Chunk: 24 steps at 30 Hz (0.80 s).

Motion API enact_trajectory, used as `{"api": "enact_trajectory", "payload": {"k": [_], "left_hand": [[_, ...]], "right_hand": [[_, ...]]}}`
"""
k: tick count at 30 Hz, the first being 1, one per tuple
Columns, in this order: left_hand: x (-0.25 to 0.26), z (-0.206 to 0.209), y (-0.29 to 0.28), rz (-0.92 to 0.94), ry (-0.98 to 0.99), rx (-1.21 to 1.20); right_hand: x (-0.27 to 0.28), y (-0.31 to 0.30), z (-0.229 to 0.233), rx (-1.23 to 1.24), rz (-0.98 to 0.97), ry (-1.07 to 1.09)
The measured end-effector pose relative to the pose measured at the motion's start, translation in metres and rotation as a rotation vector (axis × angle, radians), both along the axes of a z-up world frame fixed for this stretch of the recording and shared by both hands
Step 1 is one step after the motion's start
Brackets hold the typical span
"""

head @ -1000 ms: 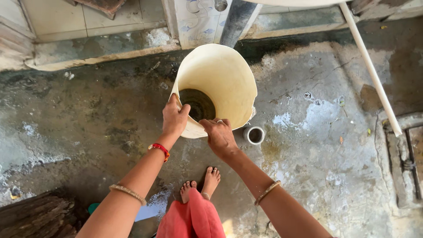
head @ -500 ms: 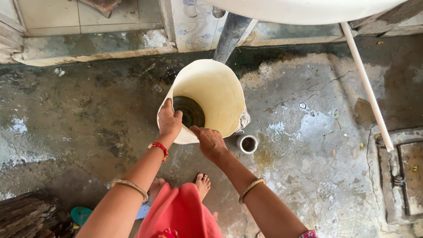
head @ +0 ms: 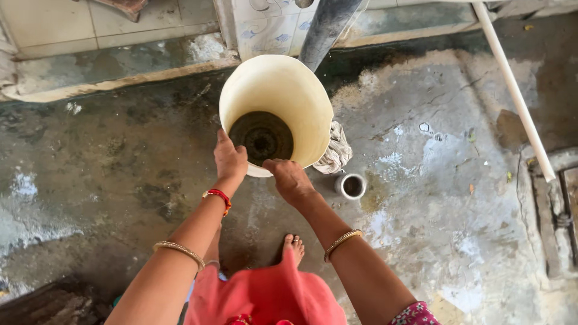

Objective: The person wipes a white plastic container with a cloth, then uses a metal pot to pour liquid into a bucket.

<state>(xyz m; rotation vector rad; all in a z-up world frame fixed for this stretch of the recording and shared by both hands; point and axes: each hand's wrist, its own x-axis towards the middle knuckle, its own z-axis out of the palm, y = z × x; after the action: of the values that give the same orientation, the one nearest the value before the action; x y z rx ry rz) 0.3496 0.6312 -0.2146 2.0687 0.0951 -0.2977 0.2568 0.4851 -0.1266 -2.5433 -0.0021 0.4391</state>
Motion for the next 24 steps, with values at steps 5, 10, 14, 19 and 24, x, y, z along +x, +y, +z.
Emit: {"api": "enact_trajectory", "payload": {"k": [5, 10, 14, 19, 24], "left_hand": [[0.029, -0.022, 0.037, -0.074, 0.061, 0.01], [0.059, -0.037, 0.061, -0.14, 0.032, -0.043], [0.07, -0.031, 0.064, -0.22, 0.046, 0.062], [0.083, -0.016, 0.05, -0.283, 0.097, 0.201], [0.088, -0.002, 0.041, -0.332, -0.047, 0.305]], "right_hand": [[0.013, 0.035, -0.03, 0.006, -0.052, -0.047], [0.037, 0.068, -0.054, -0.076, -0.019, -0.118], [0.045, 0.068, -0.055, -0.111, -0.01, -0.089], [0.052, 0.069, -0.062, -0.146, -0.012, -0.136], [0.05, 0.067, -0.058, -0.134, 0.054, -0.202]]}}
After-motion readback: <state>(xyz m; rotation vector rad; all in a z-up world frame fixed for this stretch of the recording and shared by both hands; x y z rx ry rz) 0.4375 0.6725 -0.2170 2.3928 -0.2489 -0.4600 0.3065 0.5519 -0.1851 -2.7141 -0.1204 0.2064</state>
